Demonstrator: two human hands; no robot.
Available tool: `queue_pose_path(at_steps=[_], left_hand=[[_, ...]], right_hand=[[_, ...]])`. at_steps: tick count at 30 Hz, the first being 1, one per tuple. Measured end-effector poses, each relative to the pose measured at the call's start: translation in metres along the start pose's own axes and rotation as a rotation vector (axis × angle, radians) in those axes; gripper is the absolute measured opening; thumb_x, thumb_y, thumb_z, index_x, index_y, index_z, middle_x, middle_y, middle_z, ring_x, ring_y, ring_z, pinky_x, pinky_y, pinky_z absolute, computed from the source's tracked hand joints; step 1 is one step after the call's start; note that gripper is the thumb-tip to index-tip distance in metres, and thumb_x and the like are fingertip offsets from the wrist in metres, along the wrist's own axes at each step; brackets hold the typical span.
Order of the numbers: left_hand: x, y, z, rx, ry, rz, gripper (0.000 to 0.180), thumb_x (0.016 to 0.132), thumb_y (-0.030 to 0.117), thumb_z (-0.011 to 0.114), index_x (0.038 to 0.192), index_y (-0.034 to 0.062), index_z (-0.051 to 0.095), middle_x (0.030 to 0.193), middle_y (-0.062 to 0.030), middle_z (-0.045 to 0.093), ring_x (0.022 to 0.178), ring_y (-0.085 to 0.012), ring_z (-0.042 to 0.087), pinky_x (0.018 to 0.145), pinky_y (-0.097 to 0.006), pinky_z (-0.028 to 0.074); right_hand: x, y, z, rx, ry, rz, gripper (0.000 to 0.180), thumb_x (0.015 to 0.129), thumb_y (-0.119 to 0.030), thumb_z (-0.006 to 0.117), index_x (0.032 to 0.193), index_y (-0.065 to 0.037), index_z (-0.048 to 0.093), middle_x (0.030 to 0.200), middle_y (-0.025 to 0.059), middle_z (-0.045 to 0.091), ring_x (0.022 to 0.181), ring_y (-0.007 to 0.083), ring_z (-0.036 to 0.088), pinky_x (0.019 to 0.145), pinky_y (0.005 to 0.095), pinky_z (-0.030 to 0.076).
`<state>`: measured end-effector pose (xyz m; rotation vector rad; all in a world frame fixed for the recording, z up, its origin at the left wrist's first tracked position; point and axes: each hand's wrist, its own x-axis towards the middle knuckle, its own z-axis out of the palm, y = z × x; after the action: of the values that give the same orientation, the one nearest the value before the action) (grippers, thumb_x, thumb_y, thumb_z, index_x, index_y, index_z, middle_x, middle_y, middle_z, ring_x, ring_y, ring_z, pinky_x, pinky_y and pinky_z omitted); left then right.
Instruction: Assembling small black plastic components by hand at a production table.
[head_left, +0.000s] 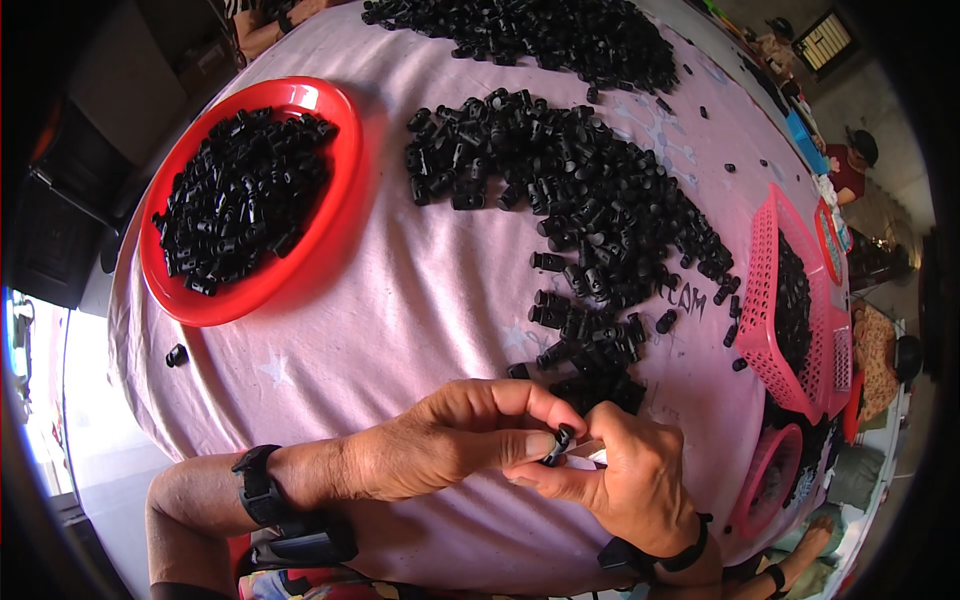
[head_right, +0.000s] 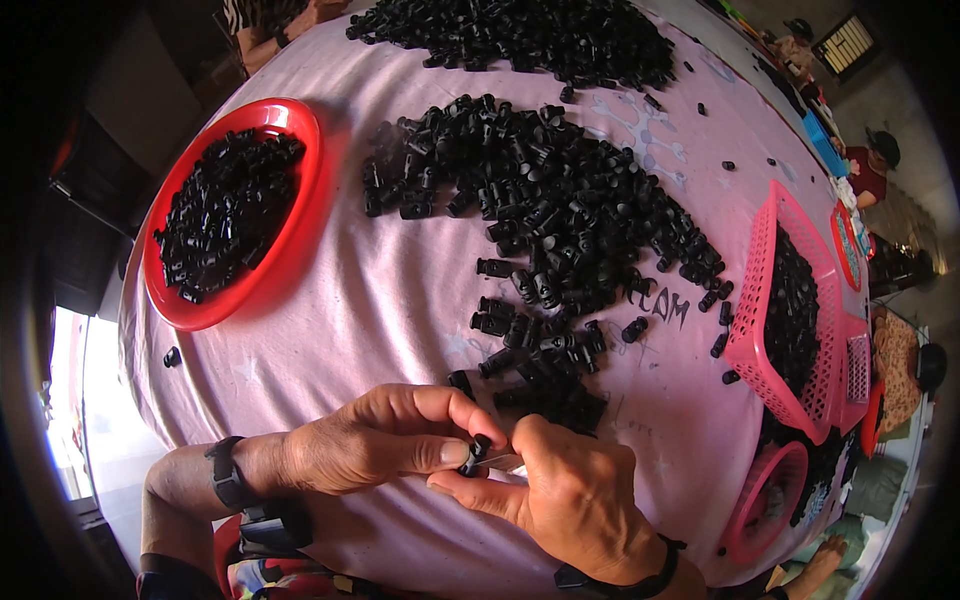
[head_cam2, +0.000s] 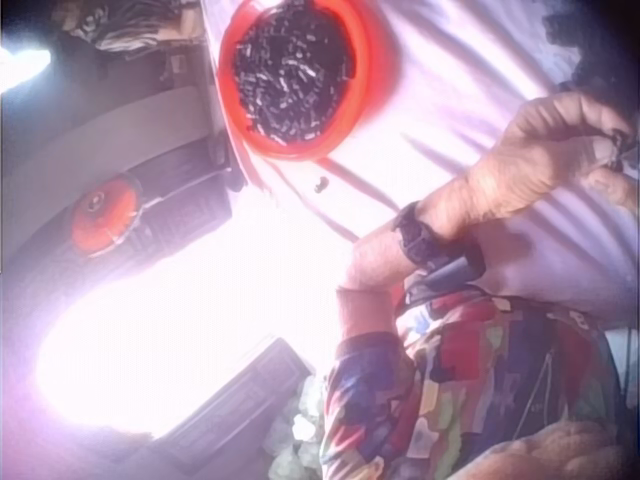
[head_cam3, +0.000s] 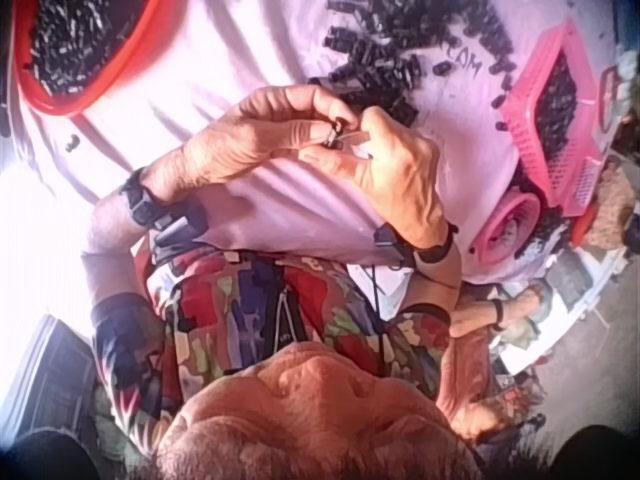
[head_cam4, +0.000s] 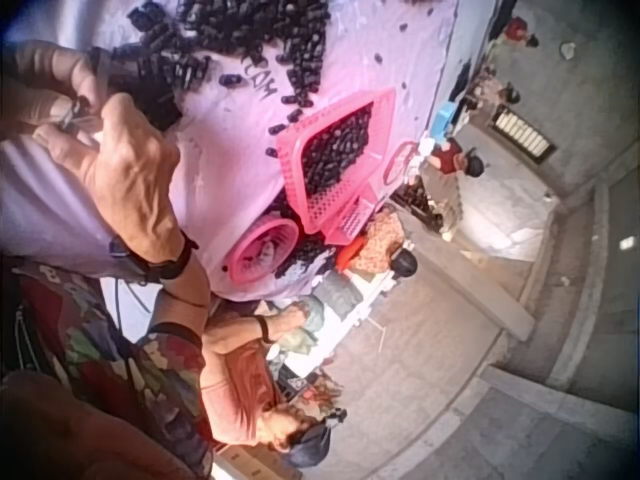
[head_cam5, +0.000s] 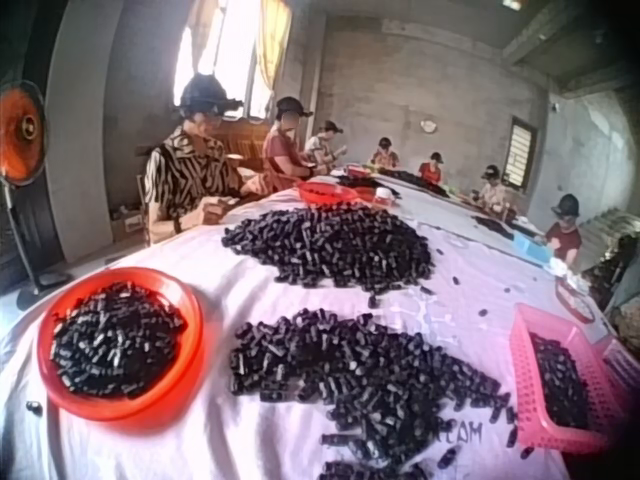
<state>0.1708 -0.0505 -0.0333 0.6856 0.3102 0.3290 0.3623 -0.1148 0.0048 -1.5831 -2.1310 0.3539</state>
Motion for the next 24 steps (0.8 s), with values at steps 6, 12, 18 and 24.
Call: queue_pose_path(at_steps=[6, 12, 18, 24], left_hand=[[-0.0003, 0.0007, 0.0005, -0.006, -0.003, 0.006, 0.026, 0.097, 0.007, 0.052, 0.122, 0.0037, 0.056, 0.116, -0.0008, 0.058, 0.108, -0.0073, 0.050, 0.095, -0.024, 0.040], [0.0005, 0.0003, 0.0000, 0.043, 0.001, 0.008, 0.026, 0.097, 0.007, 0.052, 0.122, 0.0036, 0.056, 0.115, -0.0006, 0.058, 0.107, -0.0068, 0.051, 0.094, -0.023, 0.040], [0.0012, -0.0016, -0.0006, 0.050, -0.010, 0.028, 0.026, 0.097, 0.005, 0.051, 0.122, 0.0031, 0.056, 0.113, -0.0005, 0.058, 0.107, -0.0065, 0.051, 0.094, -0.023, 0.040], [0.0004, -0.0019, -0.0005, 0.070, 0.012, 0.023, 0.025, 0.097, 0.003, 0.050, 0.122, 0.0026, 0.056, 0.112, -0.0004, 0.059, 0.104, -0.0055, 0.051, 0.092, -0.022, 0.041]], right_hand=[[0.0001, -0.0003, -0.0003, 0.008, 0.003, 0.008, 0.056, 0.071, -0.053, 0.077, 0.062, -0.010, 0.042, 0.050, 0.0038, 0.049, 0.043, 0.0196, 0.057, 0.040, 0.0318, 0.045], [0.0006, -0.0007, -0.0018, 0.006, -0.002, 0.001, 0.056, 0.071, -0.053, 0.077, 0.062, -0.010, 0.042, 0.050, 0.0036, 0.049, 0.043, 0.0192, 0.057, 0.039, 0.0314, 0.045], [0.0008, -0.0007, -0.0022, -0.007, -0.015, -0.009, 0.055, 0.071, -0.053, 0.077, 0.062, -0.010, 0.043, 0.049, 0.0032, 0.050, 0.043, 0.0190, 0.057, 0.039, 0.0310, 0.045], [0.0011, -0.0026, -0.0062, 0.024, -0.069, 0.016, 0.054, 0.071, -0.053, 0.077, 0.065, -0.008, 0.048, 0.052, 0.0041, 0.055, 0.046, 0.0212, 0.060, 0.042, 0.0322, 0.047]])
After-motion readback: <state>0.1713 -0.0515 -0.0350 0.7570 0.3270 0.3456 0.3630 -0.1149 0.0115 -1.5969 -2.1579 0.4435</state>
